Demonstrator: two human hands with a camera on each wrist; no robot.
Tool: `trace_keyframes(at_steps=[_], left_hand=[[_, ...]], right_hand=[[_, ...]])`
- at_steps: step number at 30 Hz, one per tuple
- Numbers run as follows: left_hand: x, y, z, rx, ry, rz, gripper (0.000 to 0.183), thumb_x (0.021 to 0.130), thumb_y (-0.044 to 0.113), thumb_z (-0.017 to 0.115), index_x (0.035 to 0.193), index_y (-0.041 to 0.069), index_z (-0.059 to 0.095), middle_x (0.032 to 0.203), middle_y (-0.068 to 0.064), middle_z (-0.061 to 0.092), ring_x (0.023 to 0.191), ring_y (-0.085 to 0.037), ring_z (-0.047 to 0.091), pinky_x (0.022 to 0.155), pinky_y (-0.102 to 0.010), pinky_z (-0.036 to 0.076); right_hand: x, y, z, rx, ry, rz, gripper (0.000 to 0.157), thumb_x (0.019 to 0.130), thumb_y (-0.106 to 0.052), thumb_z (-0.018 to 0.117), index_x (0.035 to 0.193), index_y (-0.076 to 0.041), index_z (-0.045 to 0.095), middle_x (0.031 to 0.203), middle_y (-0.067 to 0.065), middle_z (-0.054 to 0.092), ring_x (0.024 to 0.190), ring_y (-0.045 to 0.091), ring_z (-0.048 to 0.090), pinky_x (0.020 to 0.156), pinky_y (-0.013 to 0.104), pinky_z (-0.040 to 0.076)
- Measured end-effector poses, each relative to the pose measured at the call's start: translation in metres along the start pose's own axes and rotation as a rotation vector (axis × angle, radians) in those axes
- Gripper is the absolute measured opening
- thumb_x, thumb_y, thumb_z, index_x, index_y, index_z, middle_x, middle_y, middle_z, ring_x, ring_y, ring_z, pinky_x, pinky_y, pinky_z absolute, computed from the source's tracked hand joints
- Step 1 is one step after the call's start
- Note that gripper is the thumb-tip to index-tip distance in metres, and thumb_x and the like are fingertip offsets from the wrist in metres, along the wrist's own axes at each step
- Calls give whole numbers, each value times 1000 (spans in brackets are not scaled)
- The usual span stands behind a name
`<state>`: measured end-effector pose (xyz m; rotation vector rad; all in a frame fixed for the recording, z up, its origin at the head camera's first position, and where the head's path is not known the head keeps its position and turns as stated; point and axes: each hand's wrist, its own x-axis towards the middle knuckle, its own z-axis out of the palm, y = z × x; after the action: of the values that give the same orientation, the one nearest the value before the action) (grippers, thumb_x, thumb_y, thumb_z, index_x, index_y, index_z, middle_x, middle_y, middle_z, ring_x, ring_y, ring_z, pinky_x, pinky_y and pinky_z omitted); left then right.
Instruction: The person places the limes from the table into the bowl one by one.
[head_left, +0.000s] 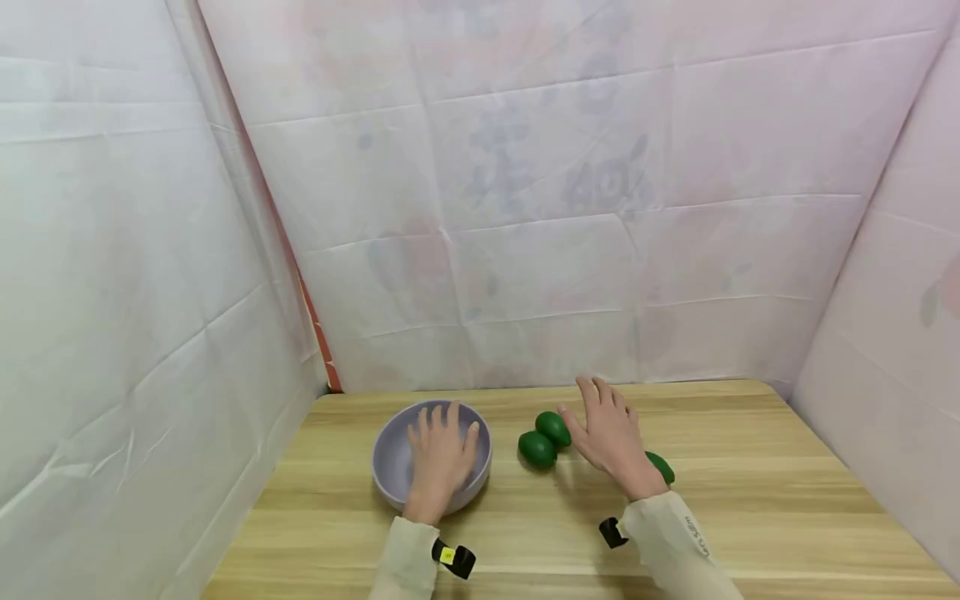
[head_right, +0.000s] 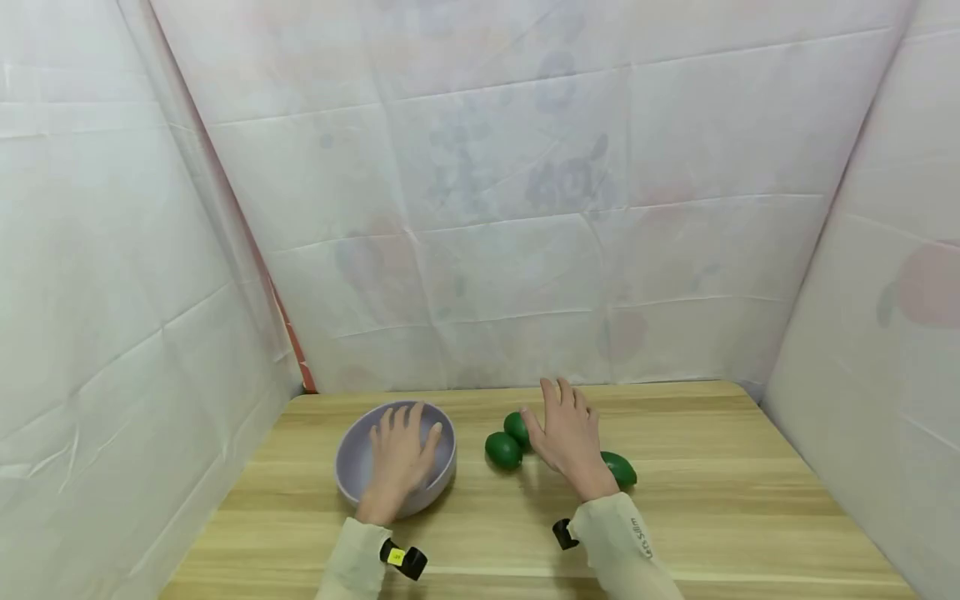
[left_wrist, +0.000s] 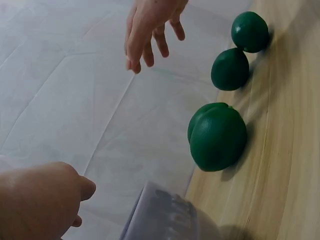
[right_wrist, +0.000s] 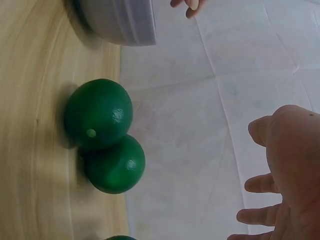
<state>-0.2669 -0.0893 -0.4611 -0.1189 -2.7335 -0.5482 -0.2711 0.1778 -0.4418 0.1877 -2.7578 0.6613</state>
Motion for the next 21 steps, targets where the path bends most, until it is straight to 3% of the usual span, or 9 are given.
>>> trace_keyframes(at_steps=[6, 21], left_hand=[[6, -15, -8, 20, -2, -6, 55, 103, 43, 52, 145, 7, 50, 140, -26, 57, 137, -50, 45, 110, -73, 35], [9, -58, -23, 84, -16, -64, 55, 101, 41, 56, 145, 7, 51, 140, -27, 57, 134, -50, 48, 107, -71, 38]], right_hand=[[4, -2, -6, -2, 33, -21, 66, 104, -44, 50, 154, -3, 36, 158, 30, 35, 140, 55, 37, 105, 78, 35], [15, -6, -16, -26, 68, -91, 64, 103, -43, 53, 151, -3, 41, 154, 30, 40, 137, 53, 41, 105, 74, 37]])
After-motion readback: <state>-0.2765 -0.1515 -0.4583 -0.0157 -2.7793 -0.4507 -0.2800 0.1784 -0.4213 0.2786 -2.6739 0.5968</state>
